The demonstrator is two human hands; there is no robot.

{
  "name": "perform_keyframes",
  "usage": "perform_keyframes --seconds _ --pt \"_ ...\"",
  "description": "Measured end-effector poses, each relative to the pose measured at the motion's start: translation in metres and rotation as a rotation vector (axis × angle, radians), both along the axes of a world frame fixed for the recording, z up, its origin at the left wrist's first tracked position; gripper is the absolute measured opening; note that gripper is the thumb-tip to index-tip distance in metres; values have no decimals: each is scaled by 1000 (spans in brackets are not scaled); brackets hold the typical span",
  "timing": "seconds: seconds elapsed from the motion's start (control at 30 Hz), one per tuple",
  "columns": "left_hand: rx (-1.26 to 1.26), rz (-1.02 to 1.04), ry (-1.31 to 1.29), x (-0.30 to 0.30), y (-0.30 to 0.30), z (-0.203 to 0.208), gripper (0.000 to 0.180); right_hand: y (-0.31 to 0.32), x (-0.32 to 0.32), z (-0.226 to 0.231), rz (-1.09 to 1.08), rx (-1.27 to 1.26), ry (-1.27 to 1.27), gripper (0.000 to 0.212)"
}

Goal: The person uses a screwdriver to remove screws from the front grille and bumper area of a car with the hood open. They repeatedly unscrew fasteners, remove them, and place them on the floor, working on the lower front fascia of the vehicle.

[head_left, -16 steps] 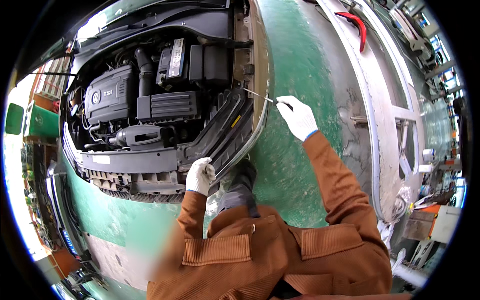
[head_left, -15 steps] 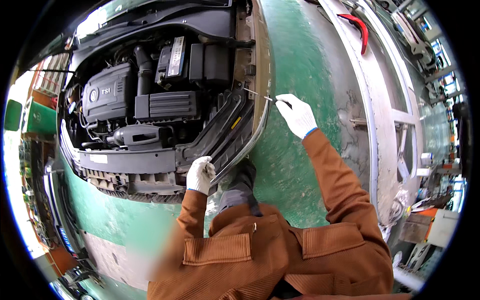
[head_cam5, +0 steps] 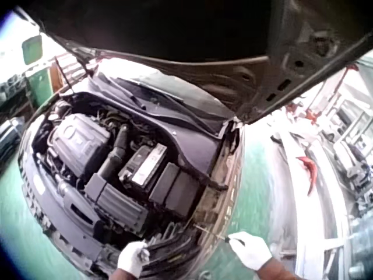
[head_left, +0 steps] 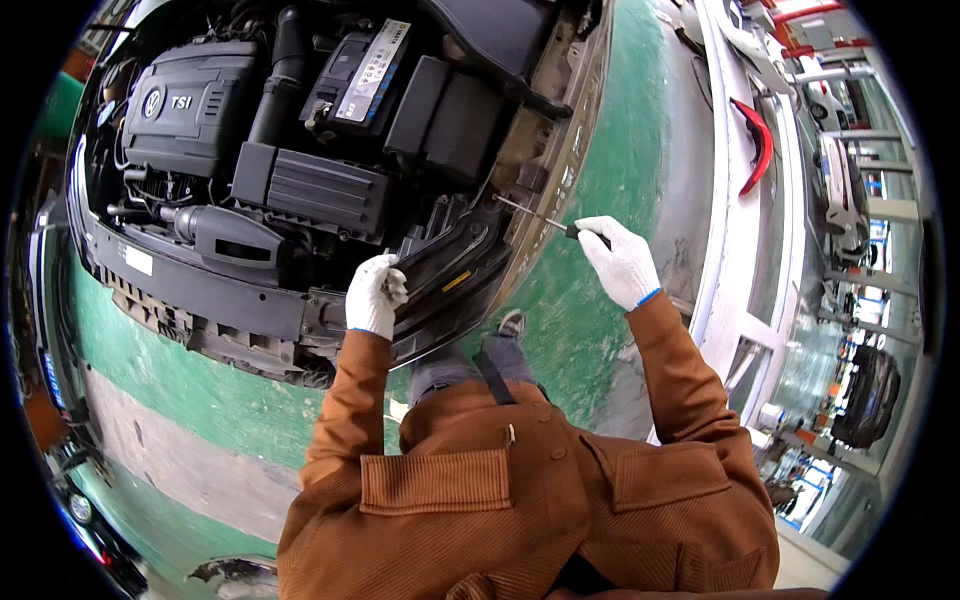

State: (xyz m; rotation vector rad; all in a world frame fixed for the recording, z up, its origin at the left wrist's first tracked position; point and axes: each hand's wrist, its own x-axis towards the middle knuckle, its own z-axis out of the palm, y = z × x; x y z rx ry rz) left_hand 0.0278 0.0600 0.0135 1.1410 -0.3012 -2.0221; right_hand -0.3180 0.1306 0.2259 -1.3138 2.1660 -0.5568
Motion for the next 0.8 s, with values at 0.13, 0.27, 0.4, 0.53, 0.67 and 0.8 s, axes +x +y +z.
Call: perform_keyframes --seconds 0.13,0.27,0.4,0.53,0.67,0.8 --pt "-44 -18 -100 -26 -16 0 17 -39 -20 16 255 27 155 27" --pt "-264 -78 -238 -74 -34 9 18 -102 -17 35 562 53 342 28" --pt "-400 -179 -433 -130 -55 2 18 -133 -26 34 740 -40 277 34" --pt "-621 -310 -998 -151 -54 -30 31 -142 -29 42 732 158 309 47" --pt "-731 -429 -1094 -163 -65 -41 31 -147 -32 37 856 146 307 38" --pt "-1088 -765 -1270 -170 -78 -41 32 -155 -34 33 1244 -34 346 25"
